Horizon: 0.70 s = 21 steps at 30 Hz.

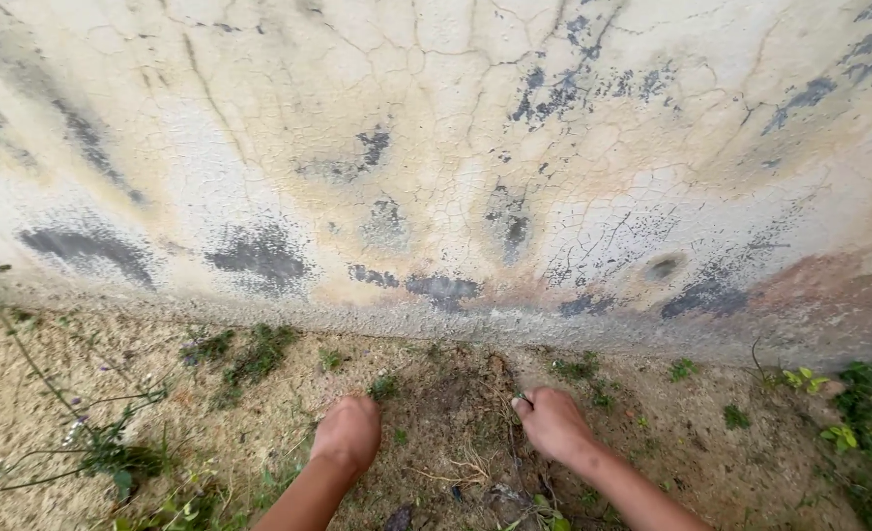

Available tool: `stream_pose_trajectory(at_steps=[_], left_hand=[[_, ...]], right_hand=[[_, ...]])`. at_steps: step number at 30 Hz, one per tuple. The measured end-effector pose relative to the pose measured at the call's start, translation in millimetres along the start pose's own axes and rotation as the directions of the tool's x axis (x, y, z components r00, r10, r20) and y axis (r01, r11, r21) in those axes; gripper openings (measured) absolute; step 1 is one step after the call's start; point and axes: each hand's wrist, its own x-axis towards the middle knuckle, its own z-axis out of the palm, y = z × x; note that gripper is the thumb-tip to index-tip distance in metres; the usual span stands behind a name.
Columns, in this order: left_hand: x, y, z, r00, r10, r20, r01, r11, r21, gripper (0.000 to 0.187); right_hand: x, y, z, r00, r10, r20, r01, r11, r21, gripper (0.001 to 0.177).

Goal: Pulling weeds and small unwanted plants from a sandy ground area.

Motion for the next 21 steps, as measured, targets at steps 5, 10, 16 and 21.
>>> stream_pose_trajectory(at_steps=[5, 10, 16, 21], left_hand=[[-4.3, 8.8, 16.0, 0.998, -0.058, 0.021, 0.06, 0.995, -0.085, 0.029], [-30.1, 3.7, 42.0, 0.996, -0.084, 0.021, 0.086, 0.946, -0.312, 0.019], [-56.3, 18.4, 38.6, 0.985, 0.014, -0.171, -0.059, 0.964, -0.259, 0.022], [-116.5, -14.9, -54.3, 0.962, -0.063, -0.264, -0.013, 0.96, -0.279, 0.034]], right_hand=[[11.2, 14.3, -2.2, 0.997, 0.067, -0.034, -0.065, 0.997, 0.053, 0.029], [22.2, 8.6, 17.3, 0.968, -0.114, -0.222, 0.12, 0.993, 0.016, 0.05], [11.9, -44.0, 48.8, 0.921, -0.31, -0.236, 0.351, 0.922, 0.162, 0.053], [-16.5, -103.2, 40.6, 0.983, -0.18, 0.046, 0.173, 0.977, 0.126, 0.043]])
